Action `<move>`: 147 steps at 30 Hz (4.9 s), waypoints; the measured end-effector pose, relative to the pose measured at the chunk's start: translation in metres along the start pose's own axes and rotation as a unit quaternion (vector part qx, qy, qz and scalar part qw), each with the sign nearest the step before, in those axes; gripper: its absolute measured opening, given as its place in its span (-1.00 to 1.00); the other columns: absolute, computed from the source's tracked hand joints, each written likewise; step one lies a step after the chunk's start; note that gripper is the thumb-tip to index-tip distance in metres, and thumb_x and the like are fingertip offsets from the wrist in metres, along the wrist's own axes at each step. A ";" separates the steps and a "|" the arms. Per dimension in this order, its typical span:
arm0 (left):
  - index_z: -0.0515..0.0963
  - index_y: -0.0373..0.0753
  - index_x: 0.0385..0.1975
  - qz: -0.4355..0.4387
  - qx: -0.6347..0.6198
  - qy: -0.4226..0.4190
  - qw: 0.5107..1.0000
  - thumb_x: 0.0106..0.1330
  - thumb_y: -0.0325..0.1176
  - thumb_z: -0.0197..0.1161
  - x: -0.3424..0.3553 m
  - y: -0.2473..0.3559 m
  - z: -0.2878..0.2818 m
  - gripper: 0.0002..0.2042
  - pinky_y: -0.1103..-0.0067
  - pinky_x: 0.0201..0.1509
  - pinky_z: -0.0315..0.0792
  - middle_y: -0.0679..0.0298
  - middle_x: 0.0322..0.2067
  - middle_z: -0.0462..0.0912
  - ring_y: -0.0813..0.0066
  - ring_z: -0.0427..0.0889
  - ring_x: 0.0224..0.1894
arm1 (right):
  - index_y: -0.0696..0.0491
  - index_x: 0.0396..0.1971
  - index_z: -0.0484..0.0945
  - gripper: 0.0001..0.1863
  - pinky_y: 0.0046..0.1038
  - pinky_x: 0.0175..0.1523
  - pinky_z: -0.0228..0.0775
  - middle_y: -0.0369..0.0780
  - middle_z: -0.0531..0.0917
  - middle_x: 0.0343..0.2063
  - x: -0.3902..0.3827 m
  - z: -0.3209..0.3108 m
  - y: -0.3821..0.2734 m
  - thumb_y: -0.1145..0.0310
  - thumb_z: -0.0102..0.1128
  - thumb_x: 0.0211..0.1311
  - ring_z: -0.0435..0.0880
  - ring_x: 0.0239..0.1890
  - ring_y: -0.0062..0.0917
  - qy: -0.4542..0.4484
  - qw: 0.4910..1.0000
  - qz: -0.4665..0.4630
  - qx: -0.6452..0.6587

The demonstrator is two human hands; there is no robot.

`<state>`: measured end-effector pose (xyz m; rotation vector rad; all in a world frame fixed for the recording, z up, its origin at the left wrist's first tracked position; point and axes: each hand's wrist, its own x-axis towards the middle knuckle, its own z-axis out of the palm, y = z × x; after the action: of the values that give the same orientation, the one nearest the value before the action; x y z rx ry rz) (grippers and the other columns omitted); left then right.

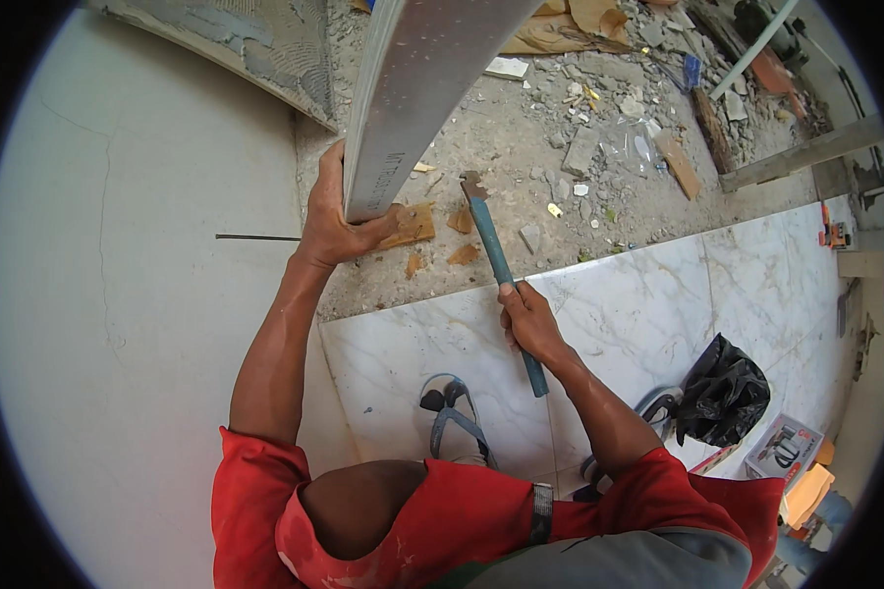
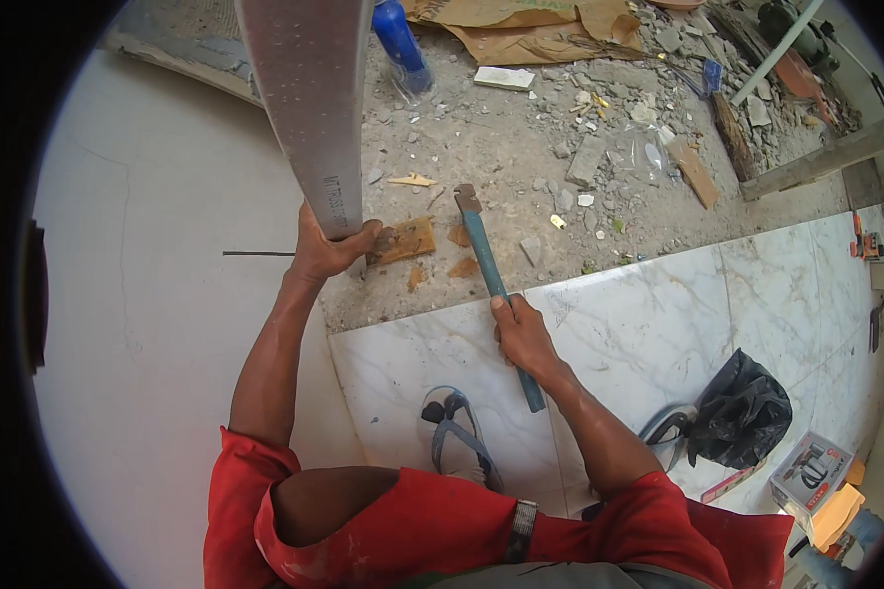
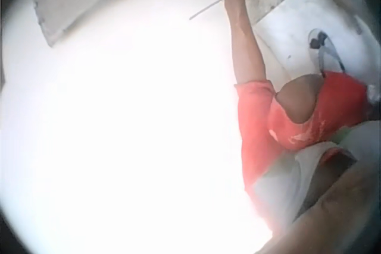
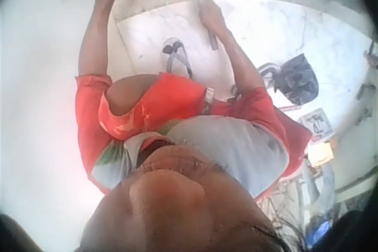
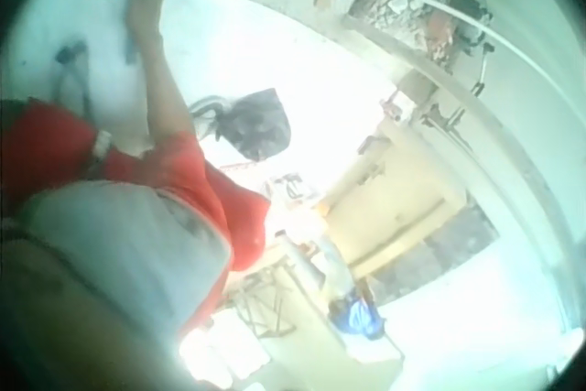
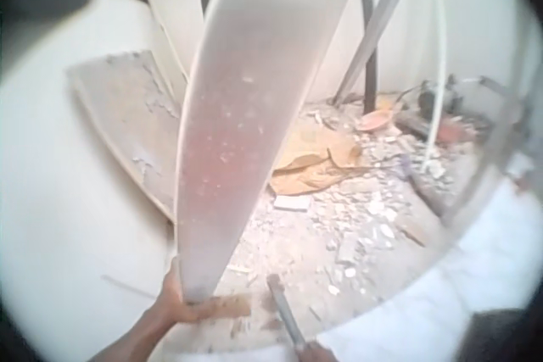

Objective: Secure a metal door frame to the wall using a hammer and level.

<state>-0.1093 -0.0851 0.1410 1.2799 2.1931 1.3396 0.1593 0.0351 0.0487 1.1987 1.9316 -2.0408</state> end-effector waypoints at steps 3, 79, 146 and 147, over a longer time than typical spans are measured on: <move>0.15 -0.33 0.20 -0.025 0.016 -0.008 1.000 -0.15 -0.29 0.46 -0.001 0.000 0.000 -0.14 0.44 0.07 0.38 0.12 -0.08 0.44 0.33 0.49 -0.03 | 0.12 -0.36 0.35 -0.56 -0.54 -0.77 0.18 -0.28 0.40 -0.68 -0.012 0.021 0.009 -0.02 -0.15 0.39 0.35 -0.80 -0.63 -0.009 0.984 0.075 0.162; 0.21 -0.46 0.16 0.135 0.026 0.085 0.987 -0.11 0.54 0.08 0.004 -0.017 0.005 0.10 0.37 0.07 0.39 -0.13 -0.02 0.44 0.03 0.51 0.00 | 0.20 -0.38 0.35 -0.58 -0.07 -0.36 0.38 0.04 0.53 -0.63 0.102 -0.127 -0.061 0.07 -0.02 0.31 0.58 -0.50 0.01 -0.166 0.806 -0.441 -0.358; 0.25 -0.48 0.13 0.146 0.011 0.109 0.983 -0.02 0.53 0.01 0.007 -0.011 0.005 0.05 0.39 0.08 0.37 -0.12 -0.08 0.48 0.05 0.52 -0.01 | 0.25 -0.34 0.35 -0.62 -0.01 -0.37 0.33 0.20 0.53 -0.57 0.009 0.032 -0.005 0.15 -0.06 0.36 0.51 -0.42 0.19 0.059 0.951 -0.094 -0.288; 0.25 -0.48 0.13 0.145 0.014 0.109 0.983 -0.02 0.53 0.01 0.005 -0.011 0.004 0.05 0.39 0.08 0.37 -0.12 -0.08 0.48 0.05 0.52 -0.01 | 0.25 -0.34 0.36 -0.60 0.01 -0.35 0.32 0.22 0.54 -0.54 0.004 0.031 -0.005 0.13 -0.08 0.37 0.52 -0.41 0.20 0.067 0.958 -0.082 -0.266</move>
<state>-0.1161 -0.0805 0.1308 1.5791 2.2373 1.6321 0.1395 0.0109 0.0474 1.0896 2.4920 -1.3686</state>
